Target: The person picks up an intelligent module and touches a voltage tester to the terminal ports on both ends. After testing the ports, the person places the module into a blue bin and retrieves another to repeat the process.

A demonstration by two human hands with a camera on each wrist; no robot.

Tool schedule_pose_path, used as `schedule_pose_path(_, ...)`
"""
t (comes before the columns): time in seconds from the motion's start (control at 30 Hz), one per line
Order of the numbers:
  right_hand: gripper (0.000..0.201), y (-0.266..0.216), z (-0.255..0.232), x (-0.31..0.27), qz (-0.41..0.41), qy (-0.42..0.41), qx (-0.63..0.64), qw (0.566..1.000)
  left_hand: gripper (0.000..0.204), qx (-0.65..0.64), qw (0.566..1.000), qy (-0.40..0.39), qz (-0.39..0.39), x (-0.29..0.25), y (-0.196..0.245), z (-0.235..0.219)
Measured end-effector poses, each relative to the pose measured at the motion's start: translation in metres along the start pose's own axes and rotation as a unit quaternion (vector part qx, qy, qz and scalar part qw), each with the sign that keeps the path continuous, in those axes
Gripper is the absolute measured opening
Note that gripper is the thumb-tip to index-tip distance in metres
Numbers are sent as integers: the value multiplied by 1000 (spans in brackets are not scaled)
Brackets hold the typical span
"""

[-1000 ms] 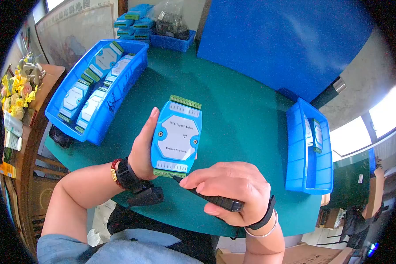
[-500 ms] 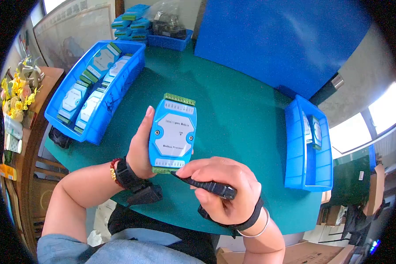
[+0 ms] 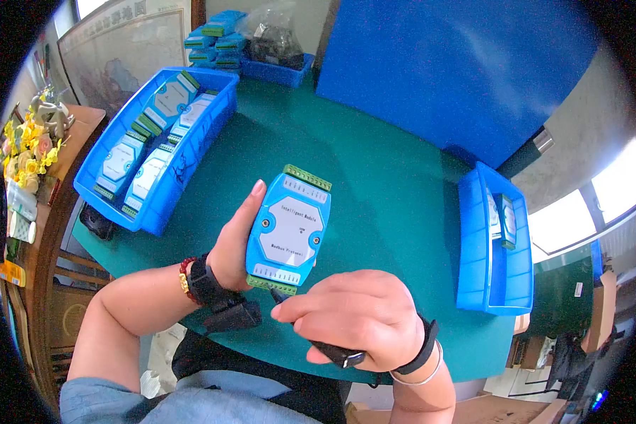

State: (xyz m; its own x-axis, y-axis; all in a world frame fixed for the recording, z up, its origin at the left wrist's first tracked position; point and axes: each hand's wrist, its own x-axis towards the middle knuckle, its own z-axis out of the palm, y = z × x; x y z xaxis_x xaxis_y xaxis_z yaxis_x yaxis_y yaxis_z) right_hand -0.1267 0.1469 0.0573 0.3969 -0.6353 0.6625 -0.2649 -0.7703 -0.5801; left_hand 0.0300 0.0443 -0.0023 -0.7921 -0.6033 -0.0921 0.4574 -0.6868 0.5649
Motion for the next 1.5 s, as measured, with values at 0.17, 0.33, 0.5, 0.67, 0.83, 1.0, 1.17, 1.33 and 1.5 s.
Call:
schedule_pose_path(0.17, 20, 1, 5, -4, 67, 33, 60, 995, 59, 7, 1000, 15, -8, -1, -2, 0)
schedule_pose_path(0.33, 20, -1, 7, -6, 80, 55, 46, 994, 67, 22, 999, 38, 6, 3, -6, -1)
schedule_pose_path(0.5, 23, -4, 3, -9, 11, 64, 6, 998, 69, 44, 998, 41, 37, 3, -3, 1)
schedule_pose_path(0.67, 23, 0, 12, -14, 61, 101, 73, 990, 69, 30, 998, 25, 41, 3, -3, -3)
schedule_pose_path(0.83, 36, 5, 7, -5, 23, 26, -3, 999, 67, 29, 998, 35, 54, 1, -2, -2)
schedule_pose_path(1.0, 33, -1, 23, -14, 151, 186, 87, 967, 65, 35, 995, 53, 71, 4, -8, -3)
schedule_pose_path(1.17, 33, 3, 7, -6, 46, 22, 17, 999, 61, 21, 998, 29, 49, 4, -2, -5)
schedule_pose_path(1.33, 27, 8, 8, -7, 55, 32, 58, 996, 60, 22, 998, 30, 42, 5, -2, -6)
schedule_pose_path(1.5, 20, 6, 22, -12, 121, 153, 108, 975, 55, 19, 996, 49, 67, 4, -3, -4)
